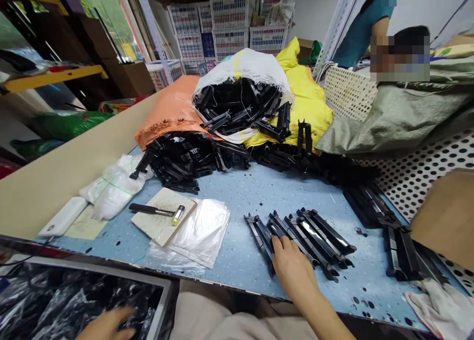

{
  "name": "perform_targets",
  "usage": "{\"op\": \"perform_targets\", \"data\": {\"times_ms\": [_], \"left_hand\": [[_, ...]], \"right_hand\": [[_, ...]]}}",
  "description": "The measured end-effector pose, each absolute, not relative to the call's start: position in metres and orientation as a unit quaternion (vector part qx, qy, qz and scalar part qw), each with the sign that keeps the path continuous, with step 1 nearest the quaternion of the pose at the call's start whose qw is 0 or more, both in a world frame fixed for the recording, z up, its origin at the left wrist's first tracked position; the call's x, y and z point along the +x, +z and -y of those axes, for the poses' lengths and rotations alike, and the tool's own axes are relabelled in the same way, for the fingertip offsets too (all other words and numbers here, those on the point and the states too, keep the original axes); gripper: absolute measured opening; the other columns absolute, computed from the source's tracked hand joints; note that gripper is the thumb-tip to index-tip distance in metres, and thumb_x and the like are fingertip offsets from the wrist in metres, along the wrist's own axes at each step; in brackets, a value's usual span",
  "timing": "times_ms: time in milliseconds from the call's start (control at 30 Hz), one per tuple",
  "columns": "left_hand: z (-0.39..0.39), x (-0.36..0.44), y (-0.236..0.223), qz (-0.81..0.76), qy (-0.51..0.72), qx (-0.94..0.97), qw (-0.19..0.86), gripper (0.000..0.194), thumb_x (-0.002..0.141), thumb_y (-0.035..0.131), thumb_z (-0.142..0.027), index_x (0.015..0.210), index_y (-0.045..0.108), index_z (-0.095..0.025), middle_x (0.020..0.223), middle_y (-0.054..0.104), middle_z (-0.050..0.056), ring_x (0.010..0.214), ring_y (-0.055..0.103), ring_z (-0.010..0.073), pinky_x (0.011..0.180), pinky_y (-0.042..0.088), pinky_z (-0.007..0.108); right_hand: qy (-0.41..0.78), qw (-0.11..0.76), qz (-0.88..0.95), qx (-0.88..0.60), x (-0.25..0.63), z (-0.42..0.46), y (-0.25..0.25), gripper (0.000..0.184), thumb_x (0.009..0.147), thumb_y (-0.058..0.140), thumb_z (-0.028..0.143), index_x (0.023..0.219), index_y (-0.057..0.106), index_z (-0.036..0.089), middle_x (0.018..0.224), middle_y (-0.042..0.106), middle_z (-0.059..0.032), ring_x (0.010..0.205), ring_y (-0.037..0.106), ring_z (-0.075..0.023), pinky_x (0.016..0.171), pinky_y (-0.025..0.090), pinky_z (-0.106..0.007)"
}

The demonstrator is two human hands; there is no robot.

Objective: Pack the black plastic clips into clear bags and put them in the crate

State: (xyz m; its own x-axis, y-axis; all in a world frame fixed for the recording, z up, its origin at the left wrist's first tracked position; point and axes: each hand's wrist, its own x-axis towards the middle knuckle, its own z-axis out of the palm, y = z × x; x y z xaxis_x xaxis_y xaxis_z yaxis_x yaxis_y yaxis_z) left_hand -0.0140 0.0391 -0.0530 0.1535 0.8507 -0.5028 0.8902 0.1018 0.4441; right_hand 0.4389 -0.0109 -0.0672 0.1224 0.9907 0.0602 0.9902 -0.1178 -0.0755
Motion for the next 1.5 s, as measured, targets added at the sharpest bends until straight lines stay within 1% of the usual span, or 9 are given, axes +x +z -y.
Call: {"op": "perform_targets", "data": {"times_ms": [133, 233, 333, 500, 667, 800, 1033, 1300, 1500], "left_hand": [[-0.082, 0.100, -0.041, -0.509, 0.151, 0.728, 0.435, 0.026, 0.082, 0.050, -0.038, 0.085, 0.069, -0.020, 0.076, 0.069, 0.006, 0.075, 0.064, 0.0223, 0.073, 0.049, 0.030], [-0.108, 0.178, -0.042, -0.507, 0.239, 0.784, 0.268, 0.025, 0.084, 0.051, -0.031, 0.094, 0.068, -0.015, 0.092, 0.066, 0.012, 0.089, 0.061, 0.0250, 0.082, 0.047, 0.035], [-0.125, 0.213, -0.056, -0.517, 0.215, 0.810, 0.177, 0.016, 0.081, 0.054, -0.021, 0.087, 0.068, -0.014, 0.090, 0.063, 0.012, 0.087, 0.059, 0.0246, 0.078, 0.045, 0.034], [-0.148, 0.196, -0.072, -0.540, 0.298, 0.698, 0.363, 0.015, 0.073, 0.064, -0.020, 0.059, 0.058, -0.017, 0.067, 0.056, 0.001, 0.065, 0.053, 0.0150, 0.063, 0.038, 0.025], [-0.157, 0.176, -0.073, -0.529, 0.365, 0.558, 0.525, 0.025, 0.064, 0.070, -0.039, 0.063, 0.064, -0.015, 0.059, 0.056, -0.001, 0.058, 0.049, 0.0129, 0.056, 0.036, 0.023], [-0.155, 0.174, -0.075, -0.545, 0.389, 0.529, 0.522, 0.028, 0.060, 0.072, -0.039, 0.060, 0.059, -0.015, 0.054, 0.054, -0.002, 0.051, 0.044, 0.0105, 0.052, 0.034, 0.022], [-0.155, 0.173, -0.076, -0.523, 0.455, 0.473, 0.544, 0.033, 0.053, 0.078, -0.031, 0.064, 0.050, -0.017, 0.058, 0.055, -0.004, 0.052, 0.048, 0.0089, 0.051, 0.035, 0.020], [-0.151, 0.180, -0.069, -0.496, 0.439, 0.459, 0.592, 0.030, 0.057, 0.076, -0.031, 0.069, 0.054, -0.016, 0.061, 0.057, -0.003, 0.055, 0.051, 0.0097, 0.054, 0.039, 0.020], [-0.151, 0.168, -0.067, -0.507, 0.471, 0.475, 0.543, 0.025, 0.061, 0.074, -0.031, 0.072, 0.056, -0.016, 0.067, 0.061, 0.000, 0.062, 0.058, 0.0135, 0.062, 0.046, 0.025]], "right_hand": [[0.029, 0.052, 0.644, -0.763, 0.432, 0.006, -0.075, 0.035, 0.085, 0.046, 0.016, 0.118, 0.058, 0.013, 0.104, 0.064, -0.0178, 0.091, 0.062, -0.0306, 0.072, 0.047, -0.038], [0.079, 0.106, 0.616, -0.777, 0.434, 0.007, -0.081, 0.034, 0.086, 0.045, 0.019, 0.117, 0.059, 0.013, 0.109, 0.064, -0.0179, 0.094, 0.062, -0.0304, 0.076, 0.047, -0.039], [0.176, 0.227, 0.573, -0.768, 0.440, 0.016, -0.087, 0.036, 0.086, 0.049, 0.029, 0.118, 0.060, 0.016, 0.115, 0.063, -0.0161, 0.106, 0.059, -0.0308, 0.088, 0.045, -0.041], [0.404, 0.426, 0.418, -0.693, 0.431, 0.021, -0.084, 0.039, 0.076, 0.066, 0.041, 0.108, 0.066, 0.019, 0.105, 0.068, -0.0101, 0.102, 0.060, -0.0278, 0.090, 0.046, -0.038], [0.581, 0.524, 0.293, -0.549, 0.399, -0.004, -0.058, 0.034, 0.073, 0.073, 0.043, 0.098, 0.069, 0.019, 0.084, 0.068, -0.0033, 0.081, 0.060, -0.0187, 0.077, 0.048, -0.029], [0.666, 0.552, 0.205, -0.459, 0.377, -0.035, -0.045, 0.027, 0.070, 0.078, 0.037, 0.088, 0.071, 0.019, 0.073, 0.064, 0.0016, 0.061, 0.054, -0.0096, 0.059, 0.046, -0.021], [0.733, 0.558, 0.131, -0.367, 0.350, -0.076, -0.045, 0.035, 0.065, 0.083, 0.028, 0.094, 0.070, 0.013, 0.084, 0.070, -0.0055, 0.066, 0.060, -0.0115, 0.063, 0.051, -0.024], [0.742, 0.567, 0.096, -0.346, 0.327, -0.101, -0.060, 0.027, 0.063, 0.084, 0.025, 0.077, 0.067, 0.010, 0.069, 0.068, -0.0047, 0.061, 0.062, -0.0124, 0.060, 0.053, -0.024], [0.720, 0.572, 0.079, -0.385, 0.327, -0.105, -0.074, 0.026, 0.061, 0.085, 0.025, 0.071, 0.065, 0.010, 0.066, 0.066, -0.0043, 0.057, 0.060, -0.0112, 0.057, 0.052, -0.023]]}}
